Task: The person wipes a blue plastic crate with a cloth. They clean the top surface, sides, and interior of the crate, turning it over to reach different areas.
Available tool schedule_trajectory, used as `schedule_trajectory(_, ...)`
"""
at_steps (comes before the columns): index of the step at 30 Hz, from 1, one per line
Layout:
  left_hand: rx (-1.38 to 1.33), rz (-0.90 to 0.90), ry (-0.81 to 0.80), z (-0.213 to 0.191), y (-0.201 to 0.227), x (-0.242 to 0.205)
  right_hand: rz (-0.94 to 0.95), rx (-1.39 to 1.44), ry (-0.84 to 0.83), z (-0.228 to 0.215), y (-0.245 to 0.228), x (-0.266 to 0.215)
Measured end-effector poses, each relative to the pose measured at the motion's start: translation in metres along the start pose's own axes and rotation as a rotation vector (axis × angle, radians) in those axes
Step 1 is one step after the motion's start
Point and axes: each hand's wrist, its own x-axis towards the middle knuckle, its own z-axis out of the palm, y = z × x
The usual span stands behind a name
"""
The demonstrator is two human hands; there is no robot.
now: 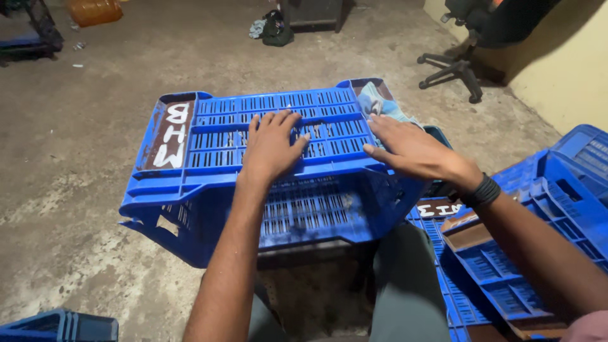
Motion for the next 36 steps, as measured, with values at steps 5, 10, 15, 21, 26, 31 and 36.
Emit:
schedule_trajectory(5,0.017,-0.006,-0.069,0.002,0.004,0.005,-0.05,0.042,-0.016,-0.001,0.026,0.043)
schedule_trajectory(10,-0.001,0.012,-0.025,0.002,0.004,0.008,-0.034,0.093,-0.037,-0.002,0.062,0.098)
schedule_trajectory(15,0.015,-0.019,-0.024,0.003,0.005,0.005,0.059,0.026,-0.013,0.003,0.069,0.113)
schedule_trajectory(21,0.001,-0.038,0.007,0.003,0.005,0.005,-0.161,0.097,0.01,-0.003,0.055,0.07)
schedule_trajectory(26,-0.013,-0.046,0.021,0.007,0.006,0.005,-0.04,0.229,0.063,-0.014,0.016,-0.019)
schedule_trajectory(31,-0.003,-0.046,0.02,0.003,0.005,0.005,0.04,0.289,0.437,-0.005,-0.055,-0.045)
schedule_trajectory(36,-0.037,-0.074,-0.01,0.007,0.009,0.007,-0.046,0.21,0.658,0.022,-0.108,-0.022)
